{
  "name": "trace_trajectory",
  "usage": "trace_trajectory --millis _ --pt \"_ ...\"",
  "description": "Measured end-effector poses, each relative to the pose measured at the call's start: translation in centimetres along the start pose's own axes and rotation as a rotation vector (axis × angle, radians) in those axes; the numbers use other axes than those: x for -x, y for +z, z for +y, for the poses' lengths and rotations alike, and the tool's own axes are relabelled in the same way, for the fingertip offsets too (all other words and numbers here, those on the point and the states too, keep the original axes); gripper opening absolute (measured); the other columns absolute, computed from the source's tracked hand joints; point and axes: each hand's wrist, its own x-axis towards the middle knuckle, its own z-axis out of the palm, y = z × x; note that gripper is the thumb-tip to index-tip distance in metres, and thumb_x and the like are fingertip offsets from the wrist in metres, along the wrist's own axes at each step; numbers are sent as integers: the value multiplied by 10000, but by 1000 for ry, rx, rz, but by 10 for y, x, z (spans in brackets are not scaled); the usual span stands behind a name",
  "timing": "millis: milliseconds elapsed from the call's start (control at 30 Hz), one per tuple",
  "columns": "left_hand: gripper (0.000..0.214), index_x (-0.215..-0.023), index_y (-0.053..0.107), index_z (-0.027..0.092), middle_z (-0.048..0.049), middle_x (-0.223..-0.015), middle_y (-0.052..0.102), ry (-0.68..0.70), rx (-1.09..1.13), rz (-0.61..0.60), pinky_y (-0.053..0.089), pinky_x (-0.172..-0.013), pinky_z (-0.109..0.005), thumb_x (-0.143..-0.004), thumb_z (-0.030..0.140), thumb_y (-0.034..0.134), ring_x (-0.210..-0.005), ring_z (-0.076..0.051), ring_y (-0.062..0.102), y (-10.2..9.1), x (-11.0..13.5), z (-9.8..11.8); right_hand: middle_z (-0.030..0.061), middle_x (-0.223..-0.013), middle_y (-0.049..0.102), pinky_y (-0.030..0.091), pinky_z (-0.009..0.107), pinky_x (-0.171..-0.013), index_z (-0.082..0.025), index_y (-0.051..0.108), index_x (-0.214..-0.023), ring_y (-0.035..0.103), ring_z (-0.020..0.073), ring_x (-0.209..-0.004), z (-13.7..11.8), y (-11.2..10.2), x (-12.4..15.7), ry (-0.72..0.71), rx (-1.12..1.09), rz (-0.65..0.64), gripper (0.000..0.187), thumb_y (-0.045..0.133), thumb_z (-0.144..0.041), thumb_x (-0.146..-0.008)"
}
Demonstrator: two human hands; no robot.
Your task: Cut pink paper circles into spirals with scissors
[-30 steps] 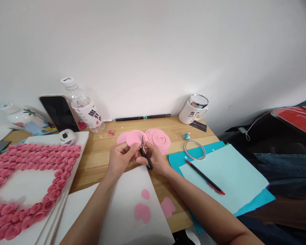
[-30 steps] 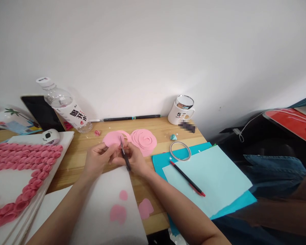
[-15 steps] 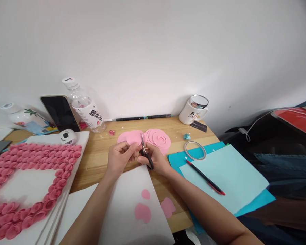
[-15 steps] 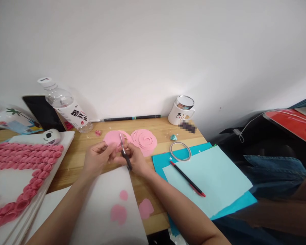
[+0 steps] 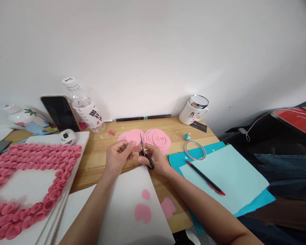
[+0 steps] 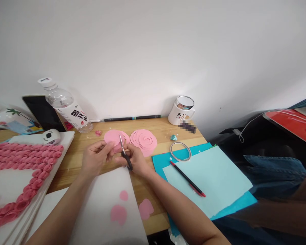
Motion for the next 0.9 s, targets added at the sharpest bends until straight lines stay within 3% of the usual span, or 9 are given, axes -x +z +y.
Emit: trace_trajectory --millis 467,633,900 --pt "291 -586 621 145 20 -466 565 -36 -24 -9 372 -389 -172 -759 379 622 -387 -58 460 7 4 -6 -48 -573 497 317 199 -445 -174 490 -778 408 76 -475 -3 7 1 -11 -81 5 464 812 -429 -560" --pt "351 -495 569 144 31 -428 533 -27 -76 -34 360 -381 -160 -738 386 644 -388 -51 435 7 5 -5 -42 -637 509 388 222 -534 -181 487 -812 445 91 -543 -6 8 -1 -81 -118 17 494 823 -423 -544" --pt "313 -508 569 150 26 -439 556 -39 -62 -23 371 -385 -171 -740 347 643 -378 -55 436 7 6 -1 -22 -683 525 387 230 -549 -184 484 -829 449 95 -555 -5 6 -1 -69 -135 -22 490 820 -417 -559"
